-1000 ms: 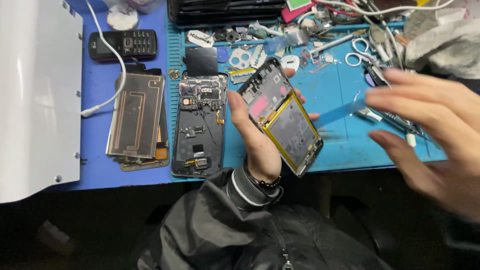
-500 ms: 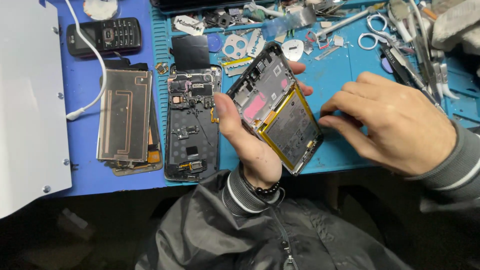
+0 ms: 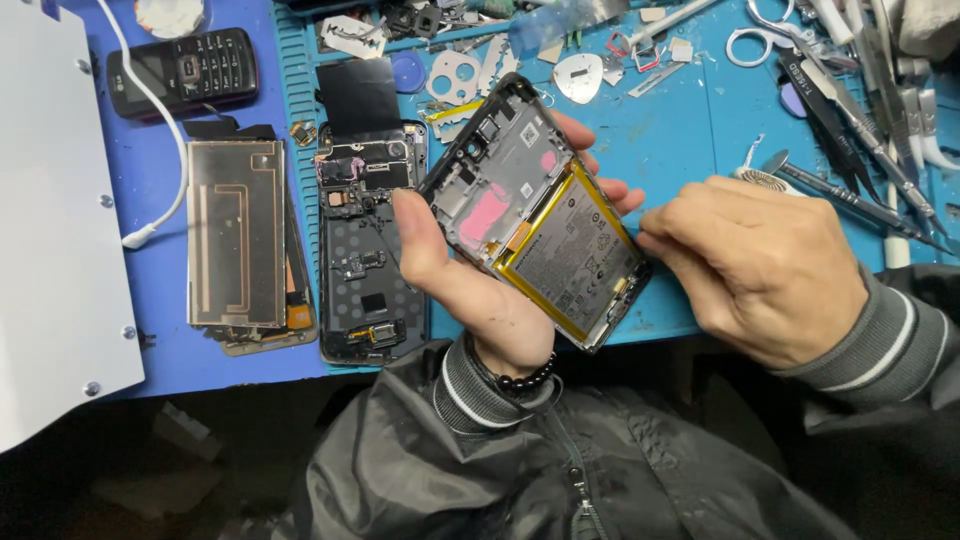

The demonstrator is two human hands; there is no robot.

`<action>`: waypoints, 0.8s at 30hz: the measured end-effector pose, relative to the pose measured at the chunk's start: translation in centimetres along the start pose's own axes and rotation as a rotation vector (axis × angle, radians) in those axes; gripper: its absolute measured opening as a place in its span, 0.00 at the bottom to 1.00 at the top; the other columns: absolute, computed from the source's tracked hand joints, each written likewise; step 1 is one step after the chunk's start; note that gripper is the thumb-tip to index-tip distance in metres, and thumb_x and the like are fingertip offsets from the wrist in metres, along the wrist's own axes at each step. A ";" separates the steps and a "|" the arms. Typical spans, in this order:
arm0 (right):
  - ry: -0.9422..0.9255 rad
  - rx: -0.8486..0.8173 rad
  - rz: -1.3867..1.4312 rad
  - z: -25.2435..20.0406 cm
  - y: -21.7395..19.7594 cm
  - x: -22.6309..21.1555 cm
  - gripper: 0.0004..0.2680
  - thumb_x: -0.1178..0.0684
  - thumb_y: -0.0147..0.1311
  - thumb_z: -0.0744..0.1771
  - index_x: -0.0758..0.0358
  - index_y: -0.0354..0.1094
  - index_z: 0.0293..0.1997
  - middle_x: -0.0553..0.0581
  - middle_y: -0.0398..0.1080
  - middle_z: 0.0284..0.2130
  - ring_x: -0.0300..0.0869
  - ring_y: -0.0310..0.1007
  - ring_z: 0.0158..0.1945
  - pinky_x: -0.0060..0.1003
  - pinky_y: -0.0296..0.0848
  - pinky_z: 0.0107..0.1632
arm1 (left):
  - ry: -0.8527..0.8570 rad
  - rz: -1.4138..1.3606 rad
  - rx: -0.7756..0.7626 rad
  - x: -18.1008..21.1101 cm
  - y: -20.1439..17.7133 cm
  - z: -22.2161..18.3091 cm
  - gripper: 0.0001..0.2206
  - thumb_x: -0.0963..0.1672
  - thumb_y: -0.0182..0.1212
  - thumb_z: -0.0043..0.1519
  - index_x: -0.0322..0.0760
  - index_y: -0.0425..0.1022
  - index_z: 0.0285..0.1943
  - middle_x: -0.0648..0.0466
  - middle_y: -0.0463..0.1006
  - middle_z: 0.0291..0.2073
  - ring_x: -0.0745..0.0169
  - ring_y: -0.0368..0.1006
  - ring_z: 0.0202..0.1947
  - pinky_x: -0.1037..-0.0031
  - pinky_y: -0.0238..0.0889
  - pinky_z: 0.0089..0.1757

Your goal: The person repairs a disassembled smartphone at a workbench, using a pry tool to work around the battery and pull the battery out of the phone frame, then continues prying adhesive from the battery and frame while holding the phone.

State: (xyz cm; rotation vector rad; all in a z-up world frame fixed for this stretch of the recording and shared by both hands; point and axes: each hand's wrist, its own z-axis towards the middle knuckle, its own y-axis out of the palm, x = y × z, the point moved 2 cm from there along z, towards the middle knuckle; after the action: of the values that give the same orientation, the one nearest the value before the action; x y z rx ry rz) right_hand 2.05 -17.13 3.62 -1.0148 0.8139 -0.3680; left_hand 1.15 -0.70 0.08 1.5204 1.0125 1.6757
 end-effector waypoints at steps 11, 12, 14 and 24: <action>-0.030 0.061 0.033 0.3 0.8 0.3 0.06 0.70 0.58 0.64 0.71 0.69 0.40 0.58 0.66 0.27 0.48 0.62 0.27 0.41 0.62 0.33 | -0.048 -0.030 0.017 -0.3 -0.3 0.3 0.40 0.63 0.28 0.67 0.28 0.73 0.58 0.46 0.77 0.48 0.54 0.77 0.40 0.62 0.72 0.44; -0.039 0.057 0.031 0.3 0.7 0.3 0.06 0.71 0.58 0.64 0.71 0.69 0.39 0.57 0.66 0.26 0.47 0.62 0.26 0.41 0.62 0.33 | -0.045 -0.022 0.020 -0.2 -0.2 0.3 0.40 0.63 0.27 0.68 0.28 0.74 0.58 0.46 0.77 0.48 0.54 0.77 0.40 0.62 0.72 0.44; -0.047 0.052 0.031 0.2 0.7 0.2 0.06 0.71 0.59 0.63 0.70 0.69 0.39 0.57 0.65 0.26 0.47 0.62 0.26 0.40 0.62 0.32 | -0.043 -0.014 0.024 -0.2 -0.2 0.2 0.40 0.63 0.27 0.68 0.28 0.74 0.58 0.46 0.77 0.47 0.55 0.77 0.40 0.63 0.72 0.44; -0.069 0.019 0.025 0.3 0.8 0.4 0.06 0.70 0.59 0.63 0.70 0.68 0.39 0.57 0.66 0.27 0.46 0.62 0.25 0.40 0.61 0.31 | -0.027 -0.004 0.013 -0.4 -0.3 0.2 0.40 0.64 0.26 0.68 0.29 0.75 0.57 0.48 0.77 0.48 0.55 0.77 0.41 0.62 0.72 0.44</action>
State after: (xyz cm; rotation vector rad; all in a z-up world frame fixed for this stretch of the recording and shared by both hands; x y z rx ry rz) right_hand 2.47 -16.76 2.90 -0.9936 0.7587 -0.3171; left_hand 1.35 -0.91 -0.35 1.5447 1.0133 1.6444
